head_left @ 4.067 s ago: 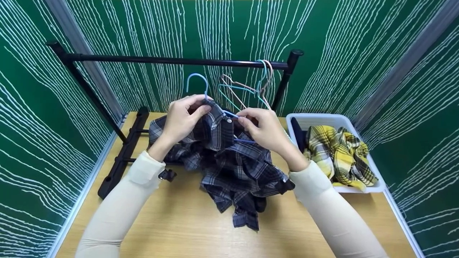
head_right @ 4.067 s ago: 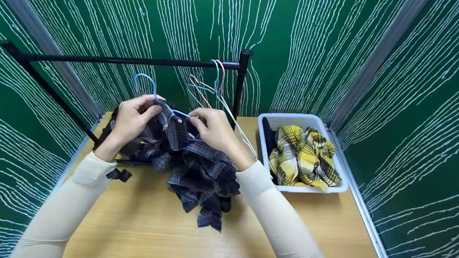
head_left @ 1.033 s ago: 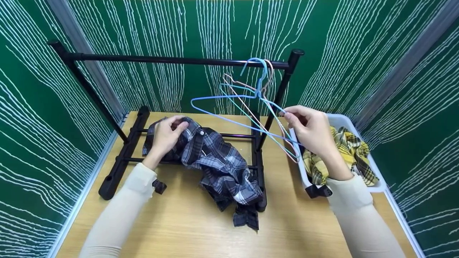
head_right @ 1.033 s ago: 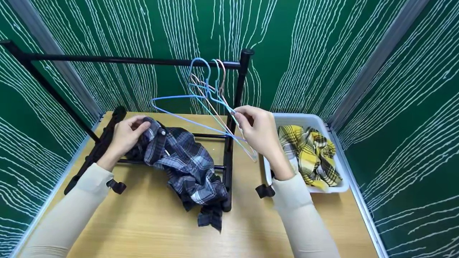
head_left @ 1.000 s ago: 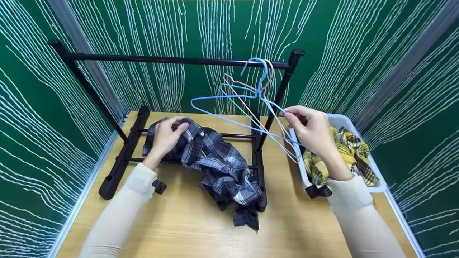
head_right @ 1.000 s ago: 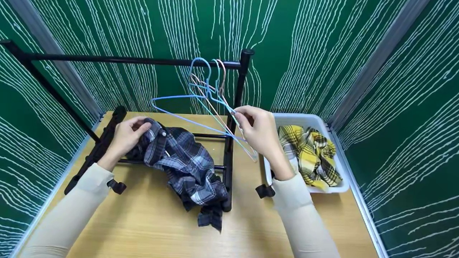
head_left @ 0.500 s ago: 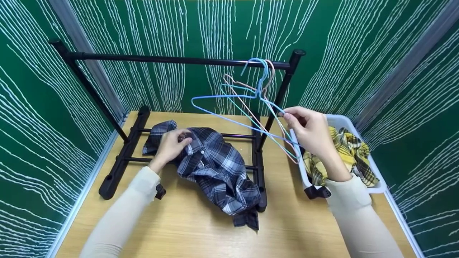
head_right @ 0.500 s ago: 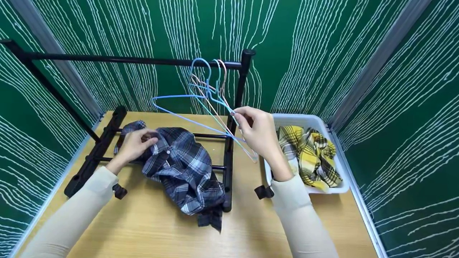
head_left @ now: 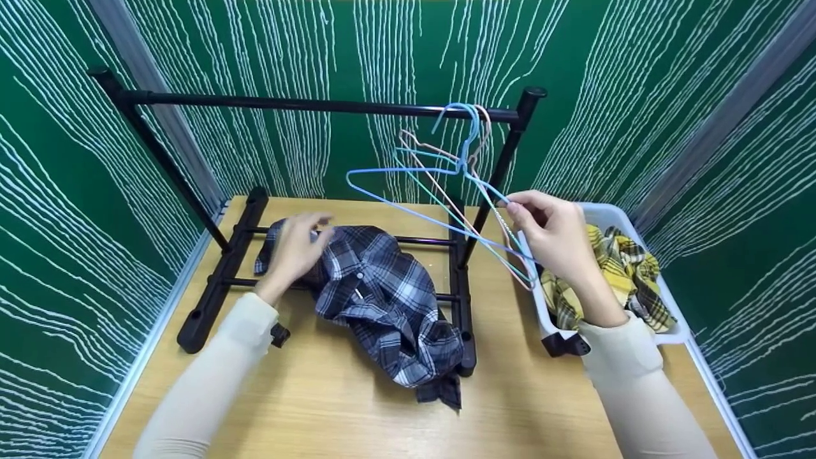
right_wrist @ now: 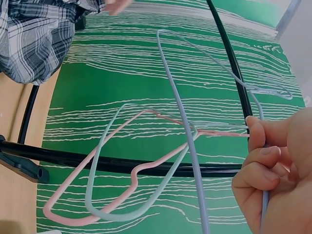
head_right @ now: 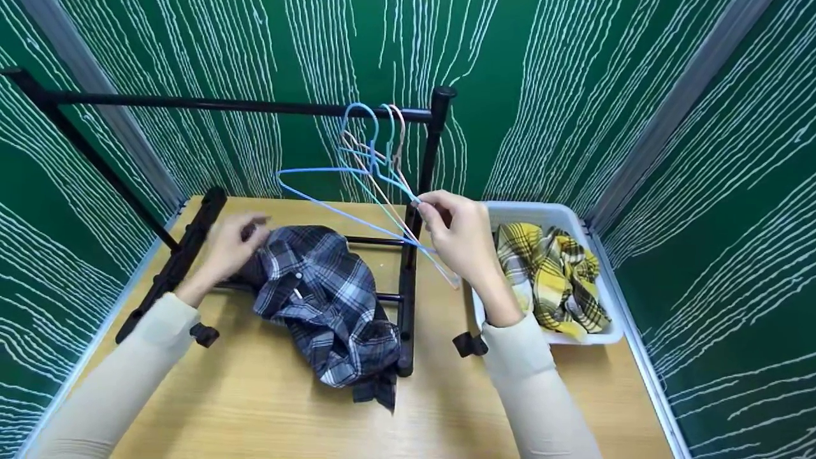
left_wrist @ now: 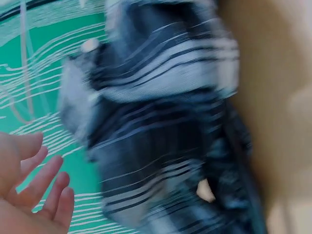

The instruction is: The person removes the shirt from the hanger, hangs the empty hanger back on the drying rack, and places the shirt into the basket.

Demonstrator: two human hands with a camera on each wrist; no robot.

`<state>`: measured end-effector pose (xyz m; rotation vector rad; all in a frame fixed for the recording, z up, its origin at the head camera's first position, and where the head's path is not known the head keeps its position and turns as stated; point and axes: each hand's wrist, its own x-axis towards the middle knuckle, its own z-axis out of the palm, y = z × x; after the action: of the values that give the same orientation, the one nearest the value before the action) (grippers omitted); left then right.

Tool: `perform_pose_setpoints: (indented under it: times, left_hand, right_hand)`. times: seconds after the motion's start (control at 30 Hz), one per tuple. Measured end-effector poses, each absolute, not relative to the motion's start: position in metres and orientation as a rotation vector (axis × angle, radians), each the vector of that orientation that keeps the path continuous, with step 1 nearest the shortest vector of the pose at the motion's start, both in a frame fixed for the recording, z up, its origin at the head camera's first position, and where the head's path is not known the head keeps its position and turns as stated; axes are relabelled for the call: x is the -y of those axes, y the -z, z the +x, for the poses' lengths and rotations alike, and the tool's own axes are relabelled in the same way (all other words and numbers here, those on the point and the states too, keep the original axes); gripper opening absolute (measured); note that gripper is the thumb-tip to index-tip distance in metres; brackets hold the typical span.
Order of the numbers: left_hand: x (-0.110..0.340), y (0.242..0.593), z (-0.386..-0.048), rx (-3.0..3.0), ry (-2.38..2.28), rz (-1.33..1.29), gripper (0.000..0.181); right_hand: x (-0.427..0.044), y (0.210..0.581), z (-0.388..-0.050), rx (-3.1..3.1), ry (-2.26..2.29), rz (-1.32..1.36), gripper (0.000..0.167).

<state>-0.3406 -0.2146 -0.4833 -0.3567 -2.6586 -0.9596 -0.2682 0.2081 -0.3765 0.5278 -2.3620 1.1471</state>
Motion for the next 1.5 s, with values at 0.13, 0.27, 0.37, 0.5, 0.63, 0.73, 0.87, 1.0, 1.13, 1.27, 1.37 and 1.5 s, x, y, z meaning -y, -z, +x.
perform_pose_setpoints:
  times: [0.13,0.27,0.37,0.5,0.63,0.73,0.87,1.0,1.13,1.27,1.37,1.5]
  left_hand:
    - [0.218,0.444,-0.342,2.482,0.849,-0.402,0.026]
    - [0.223,0.396,-0.343,2.326,0.743,-0.423,0.026]
    - [0.229,0.361,-0.344,2.242,0.672,-0.421,0.028]
    - [0.235,0.324,-0.35,2.229,0.595,-0.413,0.031]
    - [0.241,0.3,-0.359,2.307,0.535,-0.41,0.04]
    - [0.245,0.292,-0.369,2.369,0.498,-0.407,0.045]
    - [0.248,0.288,-0.381,2.442,0.462,-0.401,0.05]
    - [0.25,0.287,-0.391,2.52,0.454,-0.4,0.055]
    - [0.253,0.292,-0.396,2.576,0.441,-0.399,0.061]
    - [0.254,0.296,-0.399,2.566,0.42,-0.4,0.063]
    - [0.252,0.3,-0.402,2.537,0.404,-0.402,0.063]
    - [0.252,0.305,-0.405,2.499,0.403,-0.408,0.064]
  right_hand:
    - [-0.207,0.375,-0.267,2.355,-1.15,0.526,0.016]
    - [-0.207,0.373,-0.265,2.349,-1.156,0.527,0.016]
    - [-0.206,0.373,-0.265,2.347,-1.16,0.519,0.016]
    - [-0.206,0.375,-0.264,2.357,-1.167,0.505,0.016]
    - [-0.205,0.373,-0.263,2.361,-1.176,0.501,0.016]
    - [-0.203,0.372,-0.262,2.358,-1.189,0.51,0.016]
    - [-0.203,0.372,-0.261,2.361,-1.2,0.512,0.017]
    - [-0.203,0.373,-0.262,2.368,-1.193,0.495,0.017]
    - [-0.2,0.375,-0.264,2.371,-1.178,0.481,0.016]
    - [-0.196,0.374,-0.265,2.371,-1.2,0.468,0.016]
    - [-0.193,0.374,-0.266,2.367,-1.237,0.462,0.016]
    - [-0.188,0.376,-0.267,2.367,-1.264,0.452,0.016]
